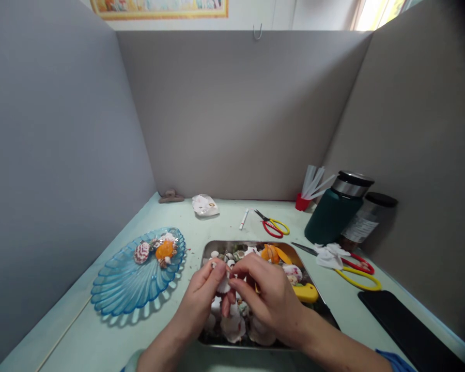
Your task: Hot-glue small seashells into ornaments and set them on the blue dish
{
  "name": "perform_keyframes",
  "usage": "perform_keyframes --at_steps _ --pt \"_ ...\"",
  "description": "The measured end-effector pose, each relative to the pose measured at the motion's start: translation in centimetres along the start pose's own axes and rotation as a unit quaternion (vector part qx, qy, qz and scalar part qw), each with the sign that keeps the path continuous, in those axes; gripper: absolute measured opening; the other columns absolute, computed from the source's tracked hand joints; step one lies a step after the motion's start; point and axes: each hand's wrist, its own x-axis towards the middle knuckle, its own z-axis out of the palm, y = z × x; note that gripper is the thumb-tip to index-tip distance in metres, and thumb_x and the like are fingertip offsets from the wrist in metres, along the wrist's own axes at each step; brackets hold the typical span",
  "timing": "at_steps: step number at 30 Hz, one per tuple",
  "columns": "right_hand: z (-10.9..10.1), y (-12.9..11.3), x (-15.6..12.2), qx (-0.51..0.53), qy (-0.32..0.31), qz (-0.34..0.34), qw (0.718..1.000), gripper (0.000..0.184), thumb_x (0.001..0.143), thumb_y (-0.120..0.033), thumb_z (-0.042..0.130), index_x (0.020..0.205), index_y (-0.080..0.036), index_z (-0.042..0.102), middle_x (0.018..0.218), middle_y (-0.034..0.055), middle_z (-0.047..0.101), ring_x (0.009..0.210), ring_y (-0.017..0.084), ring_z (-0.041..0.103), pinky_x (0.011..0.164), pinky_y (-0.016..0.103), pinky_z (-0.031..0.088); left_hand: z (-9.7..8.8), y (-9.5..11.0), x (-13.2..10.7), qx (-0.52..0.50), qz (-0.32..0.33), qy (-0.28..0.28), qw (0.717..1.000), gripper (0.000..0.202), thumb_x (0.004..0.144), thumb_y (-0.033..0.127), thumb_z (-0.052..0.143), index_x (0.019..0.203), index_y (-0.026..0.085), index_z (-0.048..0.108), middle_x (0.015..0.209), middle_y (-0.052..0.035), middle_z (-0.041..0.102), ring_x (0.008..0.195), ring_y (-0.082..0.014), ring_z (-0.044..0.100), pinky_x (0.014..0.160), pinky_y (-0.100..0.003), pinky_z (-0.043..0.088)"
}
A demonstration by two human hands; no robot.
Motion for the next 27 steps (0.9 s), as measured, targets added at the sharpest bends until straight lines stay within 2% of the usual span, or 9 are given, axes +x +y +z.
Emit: perform_keyframes --at_steps 5,8,11,15,17,19,24,27 --pt "0.24 0.49 -0.02 -0.006 0.030 0.019 0.999 0.006 0.088 -0.016 0.053 0.085 -0.018 0.057 0.076 0.0024 0.058 0.071 0.016 0.055 0.063 0.026 0.038 -0.04 -0.37 0.27 -0.058 -0.005 -0.018 0.998 0.030 0.092 0.045 0.040 0.091 0.017 0.052 0.060 0.0017 0.062 0.041 -0.0103 0.053 0.045 -0.021 0.038" --pt "0.27 0.63 0.07 -0.001 0.047 0.029 0.998 0.007 0.088 -0.017 0.053 0.082 -0.018 0.057 0.075 0.0022 0.058 0.069 0.015 0.055 0.062 0.025 0.038 -0.16 -0.54 0.37 -0.058 -0.006 -0.015 0.998 0.023 0.091 0.040 0.044 0.096 0.019 0.050 0.057 0.0033 0.060 0.044 -0.0112 0.054 0.047 -0.021 0.041" --pt "0.26 0.62 0.12 0.000 0.062 0.037 0.997 0.009 0.088 -0.016 0.052 0.081 -0.018 0.057 0.074 0.0021 0.058 0.069 0.015 0.055 0.062 0.025 0.038 -0.24 -0.54 0.39 -0.049 0.003 -0.017 0.999 0.018 0.090 0.036 0.048 0.095 0.019 0.050 0.053 0.0037 0.058 0.050 -0.0128 0.057 0.052 -0.023 0.046" --pt "0.30 0.58 -0.01 -0.001 0.057 0.037 0.998 0.008 0.088 -0.017 0.053 0.081 -0.018 0.056 0.074 0.0014 0.057 0.066 0.015 0.054 0.060 0.025 0.038 -0.25 -0.36 0.41 -0.034 0.017 -0.004 0.999 0.018 0.089 0.035 0.052 0.091 0.018 0.052 0.058 0.0033 0.058 0.051 -0.0117 0.057 0.053 -0.024 0.047" --pt "0.32 0.61 -0.05 -0.001 0.058 0.037 0.998 0.002 0.087 -0.019 0.055 0.087 -0.018 0.056 0.077 0.0016 0.057 0.063 0.014 0.053 0.059 0.025 0.038 -0.25 -0.31 0.43 -0.027 0.019 0.004 0.999 0.018 0.088 0.035 0.053 0.087 0.018 0.053 0.061 0.0038 0.057 0.050 -0.0102 0.056 0.051 -0.022 0.046" --pt "0.32 0.67 -0.02 -0.004 0.060 0.030 0.998 0.009 0.087 -0.018 0.056 0.096 -0.018 0.056 0.083 0.0024 0.057 0.062 0.013 0.052 0.059 0.026 0.039 -0.28 -0.32 0.44 -0.020 0.021 0.006 1.000 0.018 0.088 0.035 0.054 0.085 0.017 0.053 0.065 0.0041 0.056 0.049 -0.0090 0.056 0.050 -0.021 0.046" --pt "0.28 0.70 0.02 -0.021 0.042 -0.024 0.999 0.011 0.088 -0.014 0.051 0.096 -0.018 0.057 0.088 0.0053 0.057 0.077 0.017 0.055 0.067 0.028 0.041 -0.43 -0.49 0.43 -0.005 0.035 0.006 0.999 0.017 0.088 0.033 0.054 0.082 0.017 0.053 0.069 0.0050 0.054 0.048 -0.0075 0.055 0.049 -0.021 0.045" --pt "0.32 0.63 -0.07 -0.028 0.038 -0.035 0.998 0.011 0.089 -0.014 0.050 0.097 -0.017 0.056 0.087 0.0059 0.058 0.079 0.018 0.056 0.066 0.028 0.041 -0.43 -0.50 0.47 0.002 0.041 0.009 0.999 0.017 0.087 0.033 0.055 0.081 0.017 0.053 0.069 0.0049 0.055 0.048 -0.0075 0.055 0.049 -0.021 0.045"
